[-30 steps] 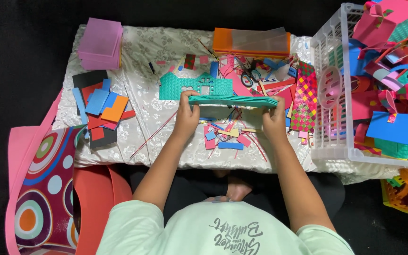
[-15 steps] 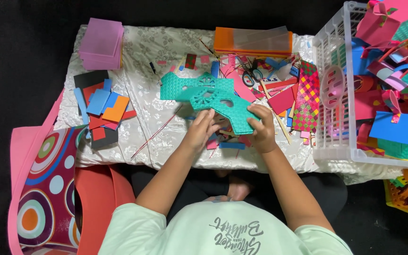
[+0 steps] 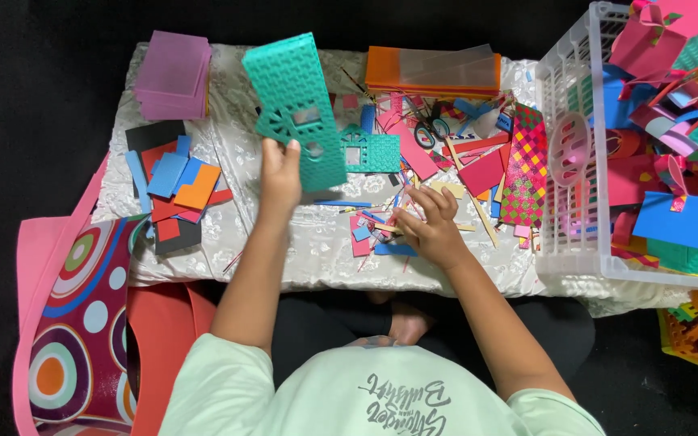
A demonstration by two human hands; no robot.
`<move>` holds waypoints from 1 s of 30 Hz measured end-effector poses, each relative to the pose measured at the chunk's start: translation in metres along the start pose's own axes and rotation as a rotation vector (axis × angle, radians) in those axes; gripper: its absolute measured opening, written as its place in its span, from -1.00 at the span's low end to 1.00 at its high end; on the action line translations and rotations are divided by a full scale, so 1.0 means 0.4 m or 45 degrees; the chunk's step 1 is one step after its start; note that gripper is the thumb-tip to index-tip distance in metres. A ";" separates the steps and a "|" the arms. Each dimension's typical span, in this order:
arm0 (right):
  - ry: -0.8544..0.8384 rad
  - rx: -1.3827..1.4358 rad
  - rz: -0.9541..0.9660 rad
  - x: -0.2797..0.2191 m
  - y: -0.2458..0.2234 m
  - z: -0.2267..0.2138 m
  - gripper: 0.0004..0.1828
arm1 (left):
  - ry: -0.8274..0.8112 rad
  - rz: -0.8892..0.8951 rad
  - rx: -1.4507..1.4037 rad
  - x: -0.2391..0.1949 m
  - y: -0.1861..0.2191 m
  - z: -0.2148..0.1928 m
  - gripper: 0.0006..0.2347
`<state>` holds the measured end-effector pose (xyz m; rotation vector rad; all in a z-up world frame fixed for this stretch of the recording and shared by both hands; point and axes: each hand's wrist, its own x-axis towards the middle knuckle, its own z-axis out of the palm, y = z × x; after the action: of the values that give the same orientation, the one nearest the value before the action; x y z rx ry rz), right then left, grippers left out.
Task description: Assembling a small decorative house using pre-cut paper and foam pieces and liquid glue
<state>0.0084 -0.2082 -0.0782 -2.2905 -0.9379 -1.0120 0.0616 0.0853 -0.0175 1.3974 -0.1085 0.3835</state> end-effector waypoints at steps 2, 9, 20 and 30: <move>-0.035 -0.005 0.087 -0.018 0.017 0.004 -0.60 | 0.094 0.131 0.783 0.066 0.038 -0.064 -0.74; -0.238 0.061 0.383 0.031 -0.015 -0.027 -0.49 | 0.045 0.489 1.665 0.313 0.031 -0.124 -0.66; -0.295 0.074 0.591 0.071 -0.031 -0.037 -0.60 | -0.282 0.398 2.012 0.567 -0.233 -0.152 -0.73; -0.347 0.112 0.673 0.085 -0.035 -0.045 -0.64 | -0.203 0.313 1.935 0.457 -0.189 -0.088 -0.40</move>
<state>0.0067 -0.1969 -0.0388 -2.4439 -0.4127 -0.4353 0.2516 0.1466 -0.0405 2.9341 -0.1196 0.5898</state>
